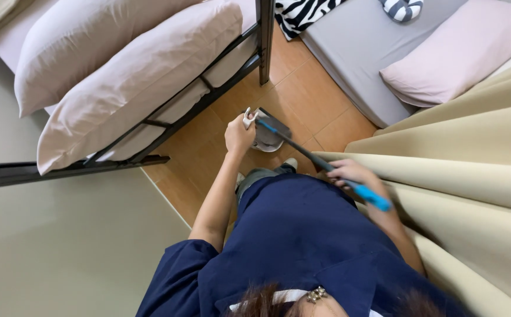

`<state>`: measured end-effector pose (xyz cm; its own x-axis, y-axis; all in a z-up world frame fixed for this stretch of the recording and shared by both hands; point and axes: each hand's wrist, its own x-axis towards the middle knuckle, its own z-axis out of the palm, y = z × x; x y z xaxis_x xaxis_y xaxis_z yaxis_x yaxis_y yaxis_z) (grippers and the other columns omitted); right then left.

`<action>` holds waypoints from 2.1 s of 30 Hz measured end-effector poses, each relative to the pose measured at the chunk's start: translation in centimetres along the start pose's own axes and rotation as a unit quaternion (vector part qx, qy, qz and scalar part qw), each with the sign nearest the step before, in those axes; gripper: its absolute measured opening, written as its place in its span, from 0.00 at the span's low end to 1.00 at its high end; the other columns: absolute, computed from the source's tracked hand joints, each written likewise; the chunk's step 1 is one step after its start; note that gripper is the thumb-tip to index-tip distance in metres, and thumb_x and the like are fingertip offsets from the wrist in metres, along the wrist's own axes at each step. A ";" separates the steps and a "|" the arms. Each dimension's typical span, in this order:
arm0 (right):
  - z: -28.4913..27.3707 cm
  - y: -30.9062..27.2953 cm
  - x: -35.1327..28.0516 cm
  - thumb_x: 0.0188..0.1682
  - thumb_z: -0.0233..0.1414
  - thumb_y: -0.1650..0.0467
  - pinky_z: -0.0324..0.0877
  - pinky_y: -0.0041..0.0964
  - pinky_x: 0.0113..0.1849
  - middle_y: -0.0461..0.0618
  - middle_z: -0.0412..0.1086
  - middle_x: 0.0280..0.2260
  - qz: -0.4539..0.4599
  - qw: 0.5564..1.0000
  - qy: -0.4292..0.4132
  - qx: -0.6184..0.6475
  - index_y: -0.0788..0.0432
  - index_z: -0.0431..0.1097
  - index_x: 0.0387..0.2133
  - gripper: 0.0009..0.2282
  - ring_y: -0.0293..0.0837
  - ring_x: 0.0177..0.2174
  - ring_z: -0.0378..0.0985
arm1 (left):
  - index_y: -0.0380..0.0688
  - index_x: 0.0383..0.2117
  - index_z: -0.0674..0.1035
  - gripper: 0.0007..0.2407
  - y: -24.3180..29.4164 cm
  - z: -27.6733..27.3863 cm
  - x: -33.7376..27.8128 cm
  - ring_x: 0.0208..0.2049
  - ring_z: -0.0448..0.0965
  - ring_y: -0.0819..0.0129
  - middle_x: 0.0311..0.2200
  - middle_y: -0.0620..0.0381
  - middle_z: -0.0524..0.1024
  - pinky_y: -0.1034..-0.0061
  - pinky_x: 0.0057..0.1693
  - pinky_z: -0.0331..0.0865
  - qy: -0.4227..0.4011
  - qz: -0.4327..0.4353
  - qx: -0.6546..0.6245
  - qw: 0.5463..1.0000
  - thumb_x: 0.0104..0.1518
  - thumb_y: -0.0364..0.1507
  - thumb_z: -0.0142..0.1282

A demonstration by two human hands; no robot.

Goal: The person sweeps the floor using a broom and dustpan, collecting debris into the dustpan. They move around the room, sweeping near a bed and a sofa, and repeatedly transfer the swept material into the dustpan.

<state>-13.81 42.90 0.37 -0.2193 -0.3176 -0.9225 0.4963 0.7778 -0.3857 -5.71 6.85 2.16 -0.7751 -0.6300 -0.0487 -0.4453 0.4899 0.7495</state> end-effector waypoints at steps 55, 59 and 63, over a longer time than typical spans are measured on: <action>-4.9 6.6 6.4 0.46 0.55 0.77 0.70 0.33 0.21 0.51 0.72 0.22 -0.103 0.992 0.067 -0.011 0.72 0.74 0.41 0.11 0.38 0.18 0.73 | 0.43 0.23 0.75 0.13 -2.4 1.5 -0.3 0.28 0.79 0.40 0.23 0.42 0.78 0.51 0.35 0.71 0.087 0.032 0.104 0.990 0.61 0.38 0.53; -5.9 8.4 2.6 0.47 0.53 0.77 0.63 0.30 0.20 0.50 0.71 0.24 -0.078 0.986 -0.025 0.143 0.60 0.68 0.54 0.19 0.36 0.17 0.68 | 0.44 0.25 0.76 0.12 -2.6 1.7 -0.4 0.28 0.79 0.39 0.23 0.42 0.78 0.49 0.35 0.71 0.093 0.029 0.101 0.990 0.62 0.38 0.52; -8.0 6.5 -1.2 0.47 0.53 0.74 0.55 0.28 0.16 0.48 0.69 0.23 -0.055 0.976 -0.016 0.211 0.61 0.70 0.54 0.19 0.34 0.13 0.60 | 0.45 0.25 0.77 0.12 -2.2 1.8 -0.4 0.28 0.79 0.39 0.23 0.41 0.79 0.49 0.35 0.71 0.102 0.034 0.103 0.989 0.61 0.38 0.52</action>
<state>-17.05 52.67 -0.89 -0.2680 -0.4075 -0.8730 0.7743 0.4481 -0.4468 -5.21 7.11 -0.67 -0.7095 -0.6892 0.1469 -0.4933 0.6347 0.5948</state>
